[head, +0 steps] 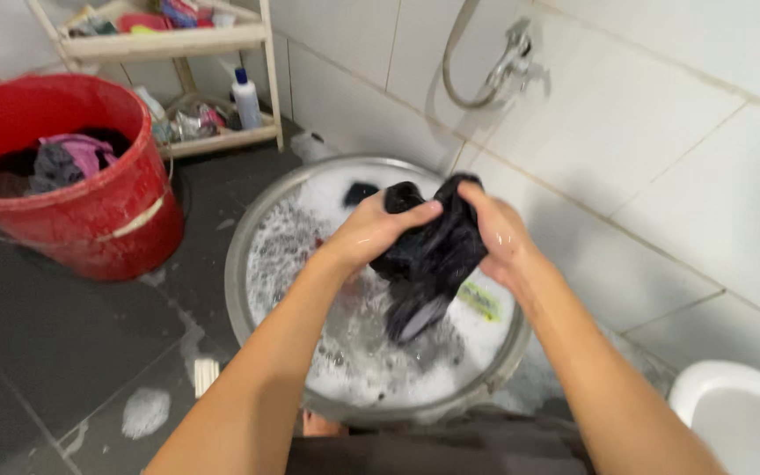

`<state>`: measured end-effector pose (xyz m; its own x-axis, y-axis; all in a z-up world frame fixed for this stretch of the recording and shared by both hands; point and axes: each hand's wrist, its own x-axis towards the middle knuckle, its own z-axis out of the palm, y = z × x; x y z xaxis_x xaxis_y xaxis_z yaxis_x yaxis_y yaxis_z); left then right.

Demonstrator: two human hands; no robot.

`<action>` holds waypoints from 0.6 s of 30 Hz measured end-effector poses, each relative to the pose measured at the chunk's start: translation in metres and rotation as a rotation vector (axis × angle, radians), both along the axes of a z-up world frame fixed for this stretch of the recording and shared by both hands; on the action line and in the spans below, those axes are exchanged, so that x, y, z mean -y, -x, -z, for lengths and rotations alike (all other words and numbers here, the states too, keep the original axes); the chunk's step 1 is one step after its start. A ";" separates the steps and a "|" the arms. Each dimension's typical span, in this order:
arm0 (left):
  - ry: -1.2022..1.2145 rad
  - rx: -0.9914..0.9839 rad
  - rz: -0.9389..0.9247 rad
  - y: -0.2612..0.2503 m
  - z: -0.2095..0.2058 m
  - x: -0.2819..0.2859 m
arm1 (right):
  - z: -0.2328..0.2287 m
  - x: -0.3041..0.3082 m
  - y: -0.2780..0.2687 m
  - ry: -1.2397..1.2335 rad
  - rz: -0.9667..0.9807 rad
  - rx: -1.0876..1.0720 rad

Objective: The person hand-washes clothes in a metal basin filled with soapy water. They scrub a grey garment with a green sponge, rinse it, and place it into a red bucket. They then wash a black garment by hand, scrubbing and wringing it before placing it in the bucket as well.

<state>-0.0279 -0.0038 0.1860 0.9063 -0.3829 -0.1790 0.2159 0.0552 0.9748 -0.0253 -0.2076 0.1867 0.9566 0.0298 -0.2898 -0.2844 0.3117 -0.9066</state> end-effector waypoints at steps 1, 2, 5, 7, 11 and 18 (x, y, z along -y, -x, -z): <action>-0.202 0.073 0.034 0.003 -0.001 0.003 | 0.003 0.001 -0.003 -0.046 0.002 -0.004; -0.403 0.147 0.071 0.004 0.000 0.004 | 0.006 -0.001 -0.005 -0.056 -0.006 0.014; -0.127 0.064 -0.050 -0.014 0.011 0.009 | 0.009 -0.013 -0.001 -0.033 -0.082 0.042; 0.136 -0.013 -0.230 -0.032 0.016 0.005 | 0.011 -0.017 0.009 0.045 -0.201 0.014; 0.532 -0.068 -0.554 -0.051 0.009 -0.025 | 0.020 -0.020 0.016 0.527 -0.565 0.048; 0.605 -0.342 -0.302 -0.013 -0.007 0.002 | -0.018 -0.059 0.014 0.368 -0.073 0.512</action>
<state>-0.0146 -0.0062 0.1929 0.9191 -0.2479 -0.3062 0.3913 0.6637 0.6374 -0.0388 -0.1486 0.2047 0.9760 0.0855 0.2005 0.2052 -0.0503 -0.9774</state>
